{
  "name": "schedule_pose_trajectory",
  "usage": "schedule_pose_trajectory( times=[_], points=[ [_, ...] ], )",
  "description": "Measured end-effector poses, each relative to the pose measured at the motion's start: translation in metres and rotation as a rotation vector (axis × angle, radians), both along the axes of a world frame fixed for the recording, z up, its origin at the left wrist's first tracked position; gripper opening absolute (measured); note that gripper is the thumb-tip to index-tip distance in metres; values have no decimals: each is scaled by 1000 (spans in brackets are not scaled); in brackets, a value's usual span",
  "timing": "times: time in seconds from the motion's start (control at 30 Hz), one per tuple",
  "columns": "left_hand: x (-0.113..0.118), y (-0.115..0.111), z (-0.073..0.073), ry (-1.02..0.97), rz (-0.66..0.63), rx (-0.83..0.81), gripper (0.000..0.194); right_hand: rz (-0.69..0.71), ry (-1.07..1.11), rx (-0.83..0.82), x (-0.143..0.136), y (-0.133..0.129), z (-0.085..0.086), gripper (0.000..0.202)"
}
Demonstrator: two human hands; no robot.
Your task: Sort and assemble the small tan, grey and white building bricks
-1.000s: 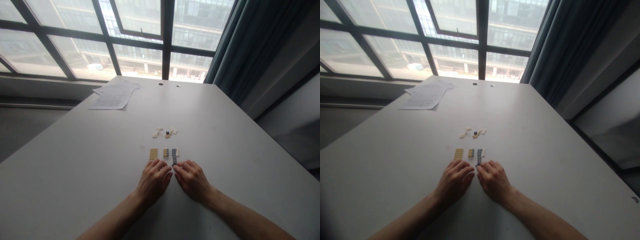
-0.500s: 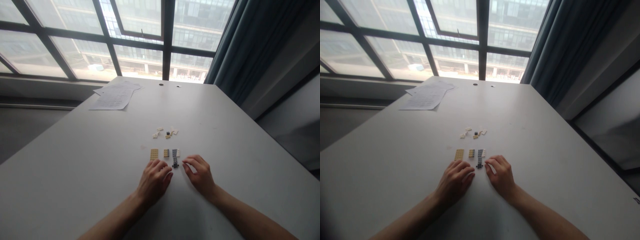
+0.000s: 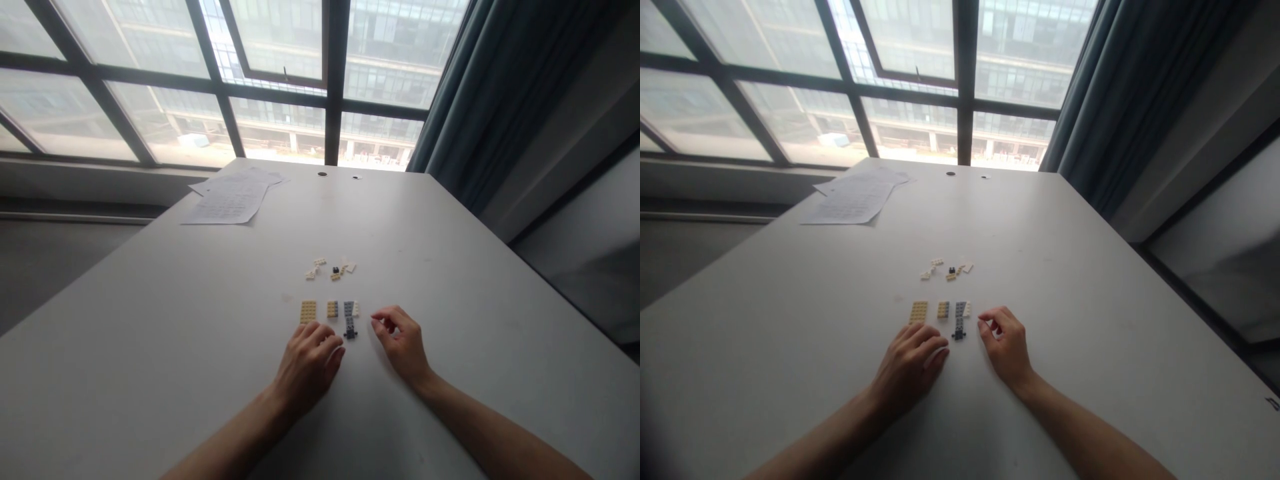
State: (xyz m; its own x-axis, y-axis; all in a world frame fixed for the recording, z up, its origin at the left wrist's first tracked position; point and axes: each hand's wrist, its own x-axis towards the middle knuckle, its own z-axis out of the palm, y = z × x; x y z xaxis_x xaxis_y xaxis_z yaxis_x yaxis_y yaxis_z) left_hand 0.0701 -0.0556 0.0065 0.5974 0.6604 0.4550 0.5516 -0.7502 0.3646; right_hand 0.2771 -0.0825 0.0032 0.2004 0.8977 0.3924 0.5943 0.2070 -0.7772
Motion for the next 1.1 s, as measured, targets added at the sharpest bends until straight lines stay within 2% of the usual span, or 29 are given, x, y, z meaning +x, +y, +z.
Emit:
schedule_pose_trajectory(
  times=[0.3, 0.43, 0.57, 0.73, 0.8, 0.9, 1.03, 1.1],
  points=[
    [-2, 4, 1, -136, 46, -42, 9, 9, 53, -43, 0, 1, -1, 9],
    [-6, 15, 6, -181, 74, -45, 11, 18, 84, -64, 0, 1, -1, 11],
    [-17, 41, 15, -202, 165, -30, 12, 8, 138, -115, 1, 1, -2, 13],
    [-37, 92, 21, -172, 352, -58, 15, 63, 121, -184, 8, 16, -1, 15],
    [-43, 110, 19, -89, 288, -89, 19, 105, 62, -158, 14, 30, 0, 18],
    [-42, 127, 15, 5, 187, -111, 23, 98, -63, -64, 22, 58, -1, 22],
    [-19, 130, 16, 67, 116, -65, 23, 77, -274, 34, 23, 93, -5, 31],
    [-3, 129, 20, 157, 44, 7, 27, 118, -410, 54, 18, 104, -7, 36]
  ],
)
